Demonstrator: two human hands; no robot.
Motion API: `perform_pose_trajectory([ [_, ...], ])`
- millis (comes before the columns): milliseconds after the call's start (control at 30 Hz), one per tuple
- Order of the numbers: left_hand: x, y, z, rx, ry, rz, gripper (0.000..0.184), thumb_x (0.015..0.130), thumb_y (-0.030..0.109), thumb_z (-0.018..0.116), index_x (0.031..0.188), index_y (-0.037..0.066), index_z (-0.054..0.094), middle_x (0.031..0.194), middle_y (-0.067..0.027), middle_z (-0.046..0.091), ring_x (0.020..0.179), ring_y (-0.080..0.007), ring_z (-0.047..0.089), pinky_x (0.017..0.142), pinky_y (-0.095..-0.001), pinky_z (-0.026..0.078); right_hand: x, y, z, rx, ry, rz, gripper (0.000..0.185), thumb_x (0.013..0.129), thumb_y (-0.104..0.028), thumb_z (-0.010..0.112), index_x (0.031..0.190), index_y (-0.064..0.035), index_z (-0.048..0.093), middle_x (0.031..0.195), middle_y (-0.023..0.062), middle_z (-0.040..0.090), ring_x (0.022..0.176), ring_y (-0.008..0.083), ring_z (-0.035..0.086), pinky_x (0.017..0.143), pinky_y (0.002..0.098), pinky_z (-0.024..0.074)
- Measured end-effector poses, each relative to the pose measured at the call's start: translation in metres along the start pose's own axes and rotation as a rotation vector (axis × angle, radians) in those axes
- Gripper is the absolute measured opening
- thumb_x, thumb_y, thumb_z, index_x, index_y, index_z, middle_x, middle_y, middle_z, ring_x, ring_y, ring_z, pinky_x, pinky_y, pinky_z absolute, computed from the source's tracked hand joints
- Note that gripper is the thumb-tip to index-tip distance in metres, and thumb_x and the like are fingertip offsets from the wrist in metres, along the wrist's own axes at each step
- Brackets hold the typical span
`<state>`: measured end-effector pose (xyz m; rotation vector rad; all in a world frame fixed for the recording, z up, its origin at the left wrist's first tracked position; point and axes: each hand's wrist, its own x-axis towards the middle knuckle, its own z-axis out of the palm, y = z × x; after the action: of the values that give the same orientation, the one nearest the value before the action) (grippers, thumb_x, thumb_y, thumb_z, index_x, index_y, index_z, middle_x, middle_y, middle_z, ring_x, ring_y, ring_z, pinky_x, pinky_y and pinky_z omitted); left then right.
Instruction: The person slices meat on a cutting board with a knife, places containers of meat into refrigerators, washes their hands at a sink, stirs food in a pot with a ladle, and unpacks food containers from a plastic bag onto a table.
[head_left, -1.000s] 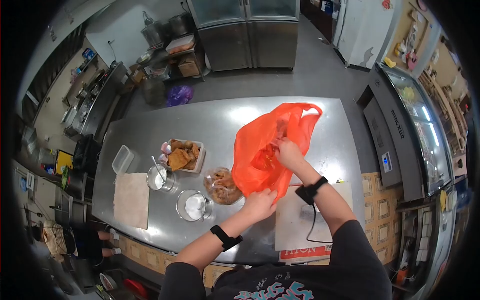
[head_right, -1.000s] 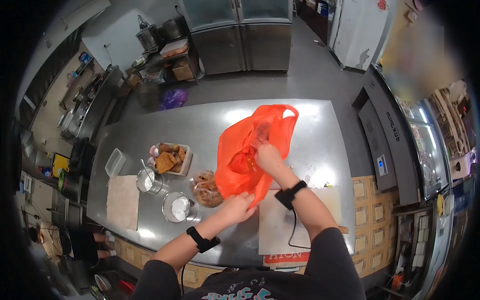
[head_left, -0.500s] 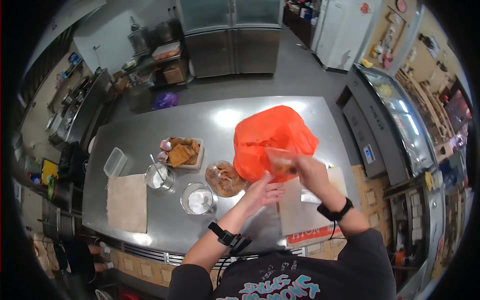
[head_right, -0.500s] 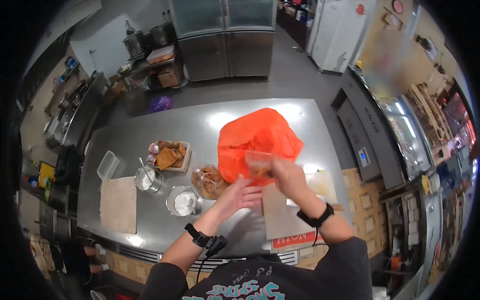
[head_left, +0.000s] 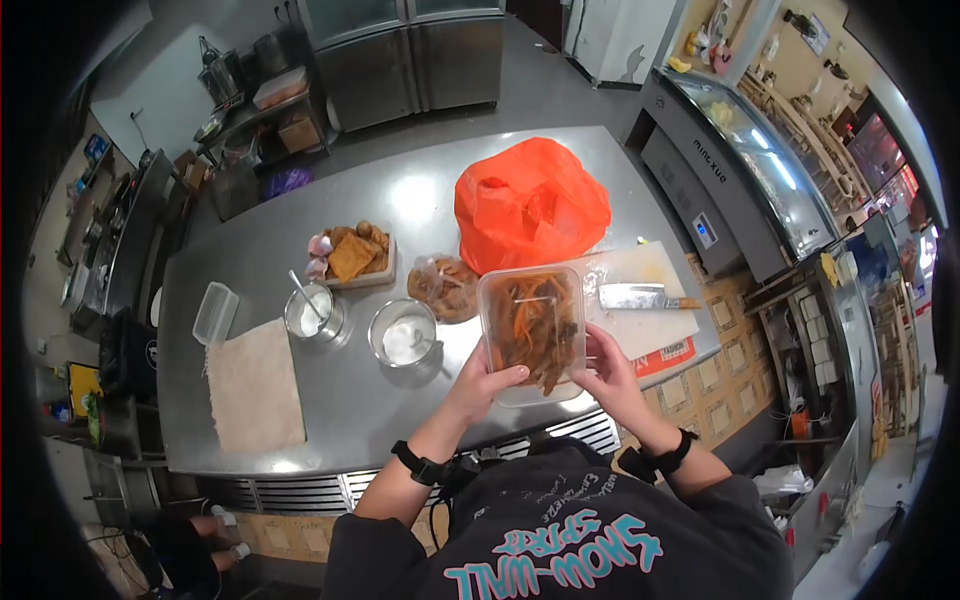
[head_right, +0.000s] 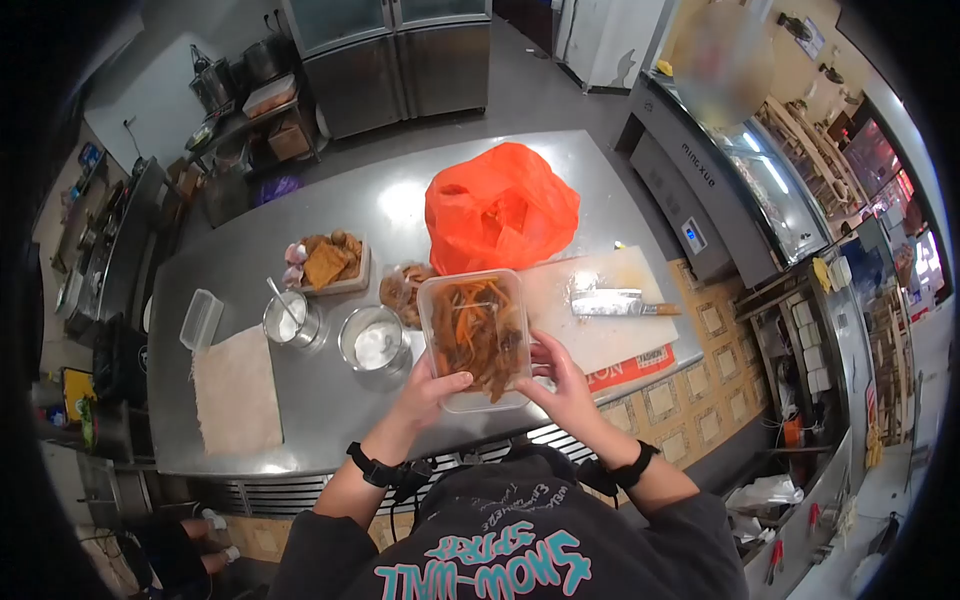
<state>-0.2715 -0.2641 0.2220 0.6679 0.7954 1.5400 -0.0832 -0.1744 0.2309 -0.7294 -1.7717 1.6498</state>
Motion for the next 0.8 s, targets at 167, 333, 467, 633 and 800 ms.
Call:
perform_pose_trajectory([
  [167,-0.033,0.009,-0.014,-0.021,0.059,-0.05,0.058,0.075,0.004,0.06,0.126,0.002,0.032,0.112,-0.0065,0.051,0.098,-0.0135,0.053,0.082,-0.0284,0.046,0.007,-0.014,0.038,0.178,-0.121,0.152,0.043,0.081,-0.007,0.06,0.118,0.003,0.04,0.102,0.0074,0.051,0.093,0.0112,0.052,0.077,0.0235,0.0494],
  [333,-0.061,0.021,-0.027,0.011,0.144,-0.009,0.057,0.076,0.006,0.06,0.125,0.001,0.032,0.107,-0.0074,0.052,0.092,-0.0133,0.054,0.076,-0.0275,0.047,0.015,-0.011,0.064,0.117,-0.221,0.18,0.035,0.083,-0.01,0.058,0.112,0.0019,0.043,0.096,0.0049,0.052,0.087,0.0089,0.052,0.073,0.023,0.0482],
  [467,-0.078,0.037,-0.031,0.043,0.182,-0.102,0.064,0.073,0.007,0.061,0.128,-0.002,0.03,0.12,-0.011,0.047,0.109,-0.0193,0.048,0.093,-0.0329,0.039,0.022,-0.014,0.077,0.126,-0.258,0.163,0.03,0.086,-0.014,0.055,0.109,0.0008,0.044,0.092,0.002,0.052,0.084,0.0063,0.049,0.072,0.0218,0.0427],
  [633,-0.078,0.038,-0.028,-0.024,0.169,0.1,0.065,0.073,0.009,0.062,0.128,-0.002,0.027,0.118,-0.011,0.046,0.105,-0.018,0.049,0.087,-0.0318,0.043,0.028,-0.022,0.079,0.165,-0.286,0.223,0.025,0.089,-0.017,0.049,0.107,0.0001,0.047,0.088,-0.0008,0.051,0.078,0.0042,0.044,0.068,0.0194,0.037],
  [800,-0.075,0.041,-0.021,0.121,0.173,0.135,0.065,0.075,0.007,0.06,0.129,-0.001,0.024,0.12,-0.0105,0.044,0.109,-0.0174,0.047,0.09,-0.0327,0.042,0.032,-0.024,0.071,0.213,-0.329,0.152,0.027,0.089,-0.016,0.048,0.111,0.0002,0.045,0.092,-0.0002,0.051,0.08,0.0043,0.044,0.07,0.0196,0.0372],
])
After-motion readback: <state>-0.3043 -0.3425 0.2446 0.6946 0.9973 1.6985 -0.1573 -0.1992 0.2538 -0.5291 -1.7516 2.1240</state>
